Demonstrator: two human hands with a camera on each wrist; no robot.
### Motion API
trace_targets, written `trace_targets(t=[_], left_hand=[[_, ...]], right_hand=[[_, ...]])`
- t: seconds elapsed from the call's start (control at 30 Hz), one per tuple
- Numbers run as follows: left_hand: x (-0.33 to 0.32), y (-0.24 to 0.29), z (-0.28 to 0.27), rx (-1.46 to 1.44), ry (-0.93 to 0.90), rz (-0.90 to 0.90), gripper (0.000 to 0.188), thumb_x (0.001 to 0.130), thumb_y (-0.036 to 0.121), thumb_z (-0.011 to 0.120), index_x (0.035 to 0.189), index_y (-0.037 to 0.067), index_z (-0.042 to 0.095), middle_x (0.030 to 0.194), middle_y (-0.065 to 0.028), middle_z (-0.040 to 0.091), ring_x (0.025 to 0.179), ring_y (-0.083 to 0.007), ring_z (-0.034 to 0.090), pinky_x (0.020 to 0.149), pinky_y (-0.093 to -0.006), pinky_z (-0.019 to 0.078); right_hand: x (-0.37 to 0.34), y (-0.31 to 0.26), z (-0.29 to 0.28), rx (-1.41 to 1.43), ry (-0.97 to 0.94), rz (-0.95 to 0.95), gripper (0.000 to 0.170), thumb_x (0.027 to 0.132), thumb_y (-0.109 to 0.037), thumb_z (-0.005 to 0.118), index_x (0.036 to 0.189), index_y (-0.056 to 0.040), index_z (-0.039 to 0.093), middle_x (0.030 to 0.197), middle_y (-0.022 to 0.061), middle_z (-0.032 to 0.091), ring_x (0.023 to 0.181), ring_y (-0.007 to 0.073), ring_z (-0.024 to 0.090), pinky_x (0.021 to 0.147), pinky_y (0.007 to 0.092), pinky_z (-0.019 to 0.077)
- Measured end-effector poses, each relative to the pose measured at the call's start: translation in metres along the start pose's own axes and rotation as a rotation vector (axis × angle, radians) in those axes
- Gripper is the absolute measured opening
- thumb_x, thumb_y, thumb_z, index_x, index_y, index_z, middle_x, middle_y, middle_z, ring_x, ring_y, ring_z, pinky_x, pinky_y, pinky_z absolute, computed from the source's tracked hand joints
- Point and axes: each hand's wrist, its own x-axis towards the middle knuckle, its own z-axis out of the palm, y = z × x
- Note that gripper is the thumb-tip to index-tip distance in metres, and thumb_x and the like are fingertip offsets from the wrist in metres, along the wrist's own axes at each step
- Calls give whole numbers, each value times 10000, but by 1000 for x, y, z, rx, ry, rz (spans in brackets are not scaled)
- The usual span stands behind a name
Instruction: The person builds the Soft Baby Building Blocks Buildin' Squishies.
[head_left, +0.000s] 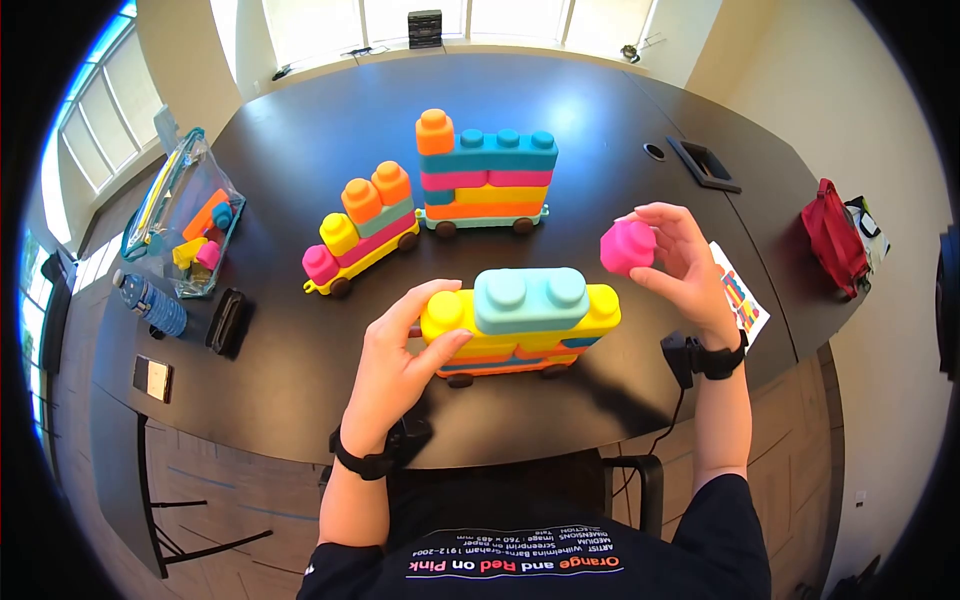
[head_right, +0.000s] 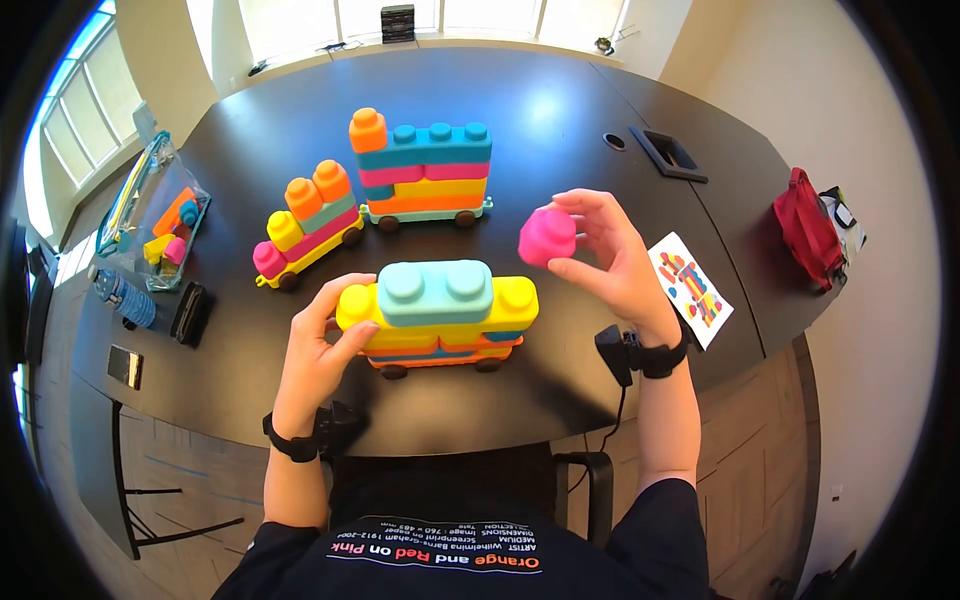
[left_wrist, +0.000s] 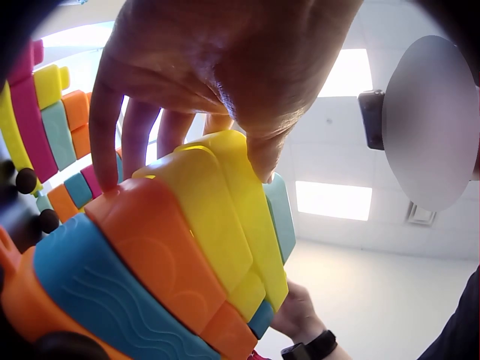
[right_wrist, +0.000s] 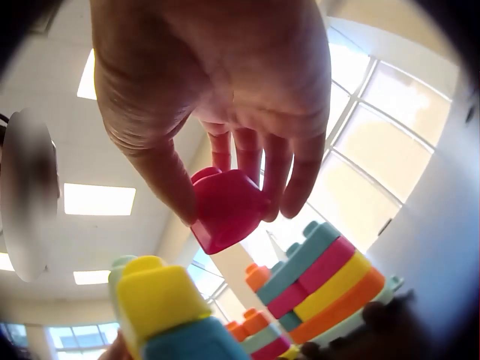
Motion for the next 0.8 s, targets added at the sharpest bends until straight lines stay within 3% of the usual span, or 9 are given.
trace_targets(t=[0.07, 0.17, 0.3, 0.37, 0.6, 0.8], left_hand=[[0, 0, 0, -14, 0, -4, 442, 944, 169, 818, 1342, 52, 667, 1183, -121, 750, 1076, -221, 731, 934, -369, 600], [0, 0, 0, -16, 3, 4, 439, 945, 162, 817, 1342, 52, 666, 1183, -124, 750, 1078, -221, 731, 932, -366, 599], [-1, -1, 1, -12, 8, 13, 436, 949, 162, 816, 1342, 47, 666, 1178, -122, 749, 1070, -216, 730, 931, -358, 597], [0, 0, 0, -18, 11, 12, 436, 950, 163, 815, 1342, 45, 666, 1177, -120, 749, 1067, -214, 729, 931, -355, 597], [0, -1, 1, -38, 5, -17, 434, 950, 161, 814, 1339, 40, 666, 1163, -115, 747, 1055, -206, 722, 935, -349, 592], [-4, 5, -2, 21, 10, 8, 471, 944, 134, 806, 1376, 34, 647, 1242, -132, 737, 1105, -226, 726, 958, -358, 594]], right_hand=[[-7, -17, 12, 217, -104, -67, 555, 920, -80, 836, 1397, -31, 556, 1376, 134, 652, 1271, 225, 638, 1126, 416, 488], [-15, -14, 20, 156, -198, -75, 573, 926, -82, 836, 1427, -27, 563, 1406, 144, 652, 1304, 236, 628, 1153, 433, 471], [-22, -3, 23, 195, -165, -33, 581, 926, -73, 833, 1442, -26, 570, 1427, 158, 650, 1325, 250, 624, 1159, 430, 469], [-22, -1, 23, 114, -235, -179, 562, 930, -60, 820, 1436, -25, 577, 1439, 176, 649, 1333, 267, 626, 1160, 428, 470], [-29, 1, 30, 73, -187, -188, 573, 922, -54, 824, 1433, -21, 567, 1450, 185, 646, 1364, 289, 615, 1182, 448, 458], [-42, 12, 39, 86, -107, -60, 746, 884, -77, 867, 1530, -48, 495, 1457, 162, 643, 1348, 268, 632, 1167, 435, 479]])
